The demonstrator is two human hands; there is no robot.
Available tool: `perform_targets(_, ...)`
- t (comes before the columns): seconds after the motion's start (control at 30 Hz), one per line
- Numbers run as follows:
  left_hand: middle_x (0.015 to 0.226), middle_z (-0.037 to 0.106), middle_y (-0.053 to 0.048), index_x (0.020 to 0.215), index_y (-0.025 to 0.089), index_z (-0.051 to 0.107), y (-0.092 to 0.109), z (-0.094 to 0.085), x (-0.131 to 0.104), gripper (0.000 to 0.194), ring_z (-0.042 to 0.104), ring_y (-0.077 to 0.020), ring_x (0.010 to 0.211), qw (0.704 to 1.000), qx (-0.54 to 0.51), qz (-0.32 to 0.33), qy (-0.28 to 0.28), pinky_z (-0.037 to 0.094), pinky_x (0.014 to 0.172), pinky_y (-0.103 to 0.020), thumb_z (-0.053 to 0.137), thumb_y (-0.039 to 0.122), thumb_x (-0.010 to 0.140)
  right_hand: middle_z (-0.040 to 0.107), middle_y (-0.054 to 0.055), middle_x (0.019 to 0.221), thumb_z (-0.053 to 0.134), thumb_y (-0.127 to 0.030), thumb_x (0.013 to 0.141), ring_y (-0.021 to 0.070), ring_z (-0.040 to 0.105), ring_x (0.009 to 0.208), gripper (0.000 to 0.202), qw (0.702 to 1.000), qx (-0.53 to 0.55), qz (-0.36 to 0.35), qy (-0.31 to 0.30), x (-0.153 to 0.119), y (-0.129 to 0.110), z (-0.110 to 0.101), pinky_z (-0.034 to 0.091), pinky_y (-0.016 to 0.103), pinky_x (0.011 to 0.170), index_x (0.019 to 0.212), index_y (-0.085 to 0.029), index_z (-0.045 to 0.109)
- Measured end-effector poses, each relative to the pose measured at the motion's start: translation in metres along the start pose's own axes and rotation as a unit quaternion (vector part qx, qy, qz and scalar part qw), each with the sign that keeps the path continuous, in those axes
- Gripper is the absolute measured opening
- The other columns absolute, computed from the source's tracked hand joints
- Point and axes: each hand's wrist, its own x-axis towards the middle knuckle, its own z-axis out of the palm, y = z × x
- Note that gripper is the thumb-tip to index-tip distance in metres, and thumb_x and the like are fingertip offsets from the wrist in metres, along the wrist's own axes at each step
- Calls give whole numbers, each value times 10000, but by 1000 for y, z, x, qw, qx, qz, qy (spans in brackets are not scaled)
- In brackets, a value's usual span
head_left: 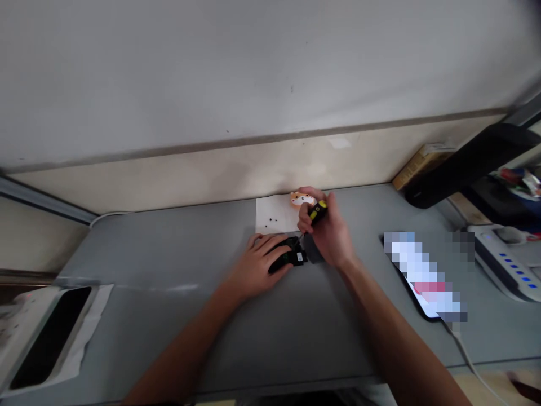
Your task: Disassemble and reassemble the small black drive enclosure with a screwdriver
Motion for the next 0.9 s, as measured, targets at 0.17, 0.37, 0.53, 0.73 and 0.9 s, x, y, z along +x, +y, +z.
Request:
perform_targets(0.17,1336,694,-106,1183,220,678,1,0,0,233,644,-260,1220,1000,12,-2,4,441,1085,-470,548,346,1036,623,-21,870,849,-549,734,107,635,709,459,999,7,-27,25,-1,0,-4,509,264,667,741,-228,520)
perform_targets(0.37,1352,689,-99,1184,234,683,-1,1,-1,232,640,-253,1235,1000,10,-4,-7,433,1099,-473,544,347,1036,445,-110,523,754,-669,778,84,448,414,546,994,-97,-45,30,1,3,-8,355,241,452,765,-256,396)
perform_targets(0.53,1357,688,-96,1196,241,684,-2,2,-1,232,639,-254,1242,1000,12,-3,-4,425,1113,-478,554,345,1034,485,-43,658,549,-781,858,126,499,554,522,999,-32,-17,-5,2,-2,-4,454,298,561,887,-262,597)
perform_targets(0.73,1344,694,-96,1188,229,680,0,2,-2,231,646,-253,1228,1000,12,0,4,433,1095,-472,546,346,1041,584,-57,713,856,-595,701,95,553,521,574,1000,-23,-7,15,-2,-1,-8,453,257,526,723,-241,404)
perform_targets(0.9,1351,691,-97,1195,232,685,-1,2,-2,244,643,-249,1240,1000,17,5,3,428,1106,-466,544,362,1045,338,-108,508,676,-743,800,79,301,403,536,999,-31,-18,7,-1,2,-6,306,233,412,762,-256,455)
